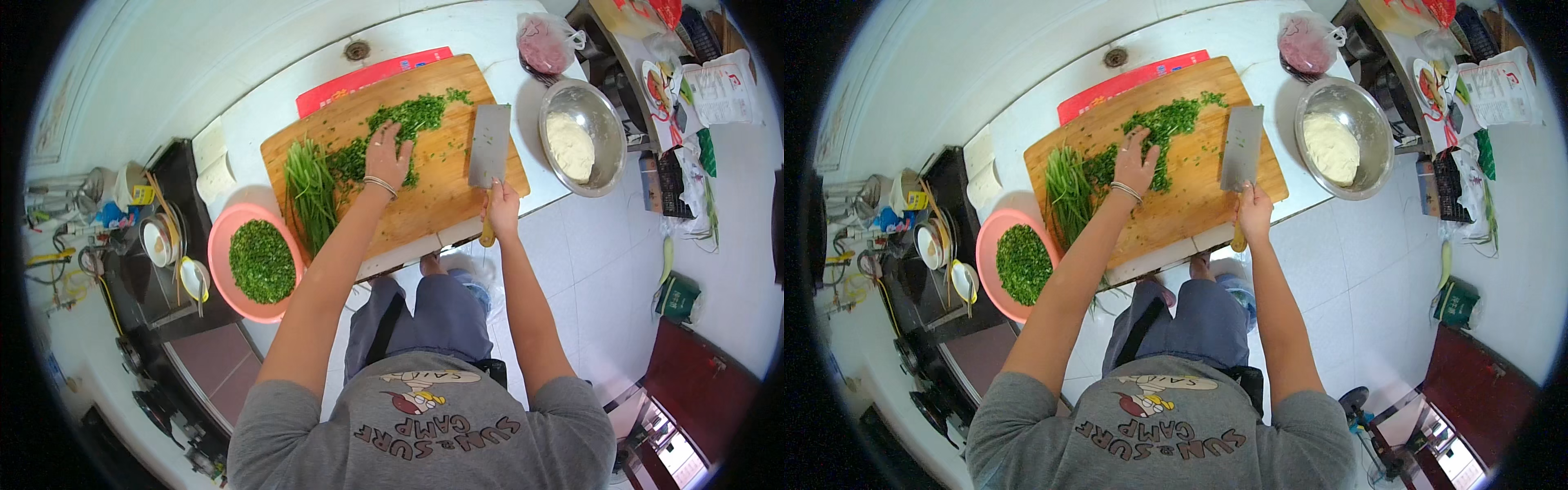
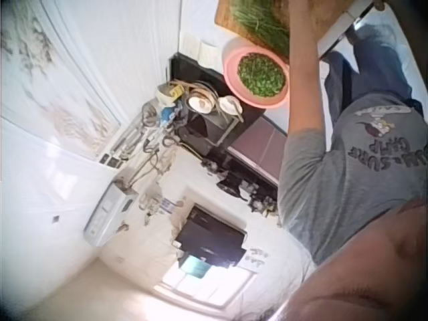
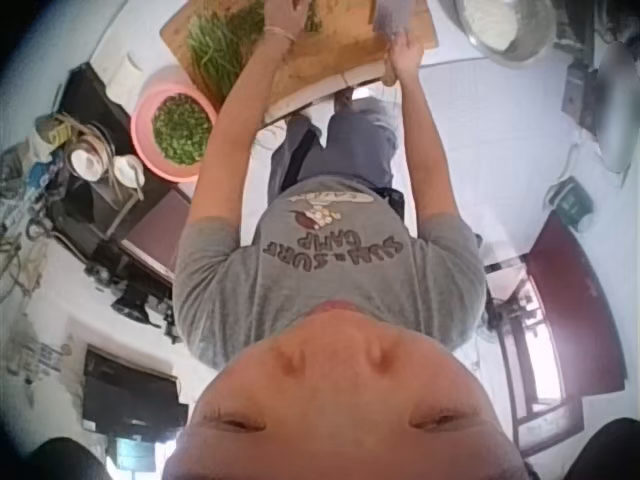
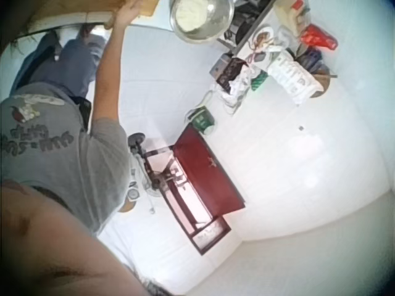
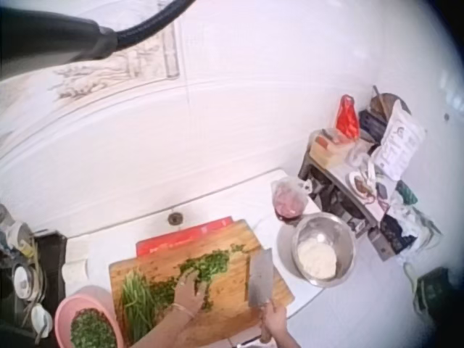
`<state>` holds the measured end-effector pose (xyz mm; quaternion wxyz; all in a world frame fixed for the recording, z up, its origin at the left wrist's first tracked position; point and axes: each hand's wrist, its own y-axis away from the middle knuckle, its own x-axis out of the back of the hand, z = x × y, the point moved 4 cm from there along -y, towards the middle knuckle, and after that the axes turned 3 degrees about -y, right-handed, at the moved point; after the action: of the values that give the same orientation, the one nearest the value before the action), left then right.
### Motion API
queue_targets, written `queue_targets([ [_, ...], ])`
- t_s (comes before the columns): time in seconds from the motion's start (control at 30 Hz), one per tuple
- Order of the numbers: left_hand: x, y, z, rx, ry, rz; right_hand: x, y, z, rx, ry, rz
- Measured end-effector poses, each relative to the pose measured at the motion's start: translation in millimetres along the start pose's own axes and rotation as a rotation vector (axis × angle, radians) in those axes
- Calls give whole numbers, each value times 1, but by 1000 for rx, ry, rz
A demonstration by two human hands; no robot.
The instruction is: The person washes a pink plastic basin under a kitchen tap and then returns to a wooden cutting board. They use a large cleaver to chop a pile of green leafy vegetables, repeatedly scraping the chopped pieces into the basin. The person continues chopping the remaining vegetables on the board.
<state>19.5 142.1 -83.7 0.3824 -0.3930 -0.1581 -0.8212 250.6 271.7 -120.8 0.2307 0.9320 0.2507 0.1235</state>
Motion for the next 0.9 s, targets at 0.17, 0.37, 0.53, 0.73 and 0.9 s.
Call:
queue_targets([
  [0.17, -15, -13, -21, -24, -243, 299, 23, -31, 3, -53, -59, 6],
  [0.37, -32, -23, -1, -203, -372, 180, 23, -64, 6, -82, -113, -71],
  [0.53, -57, -46, 6, -214, -549, 155, 6, -91, -16, -80, -64, -164],
  [0.73, -62, -46, 7, -330, -560, 274, -20, -91, -38, -46, 151, -319],
  [0.9, -51, -3, 29, -332, -416, 112, -16, -81, -28, 337, 534, -292],
])
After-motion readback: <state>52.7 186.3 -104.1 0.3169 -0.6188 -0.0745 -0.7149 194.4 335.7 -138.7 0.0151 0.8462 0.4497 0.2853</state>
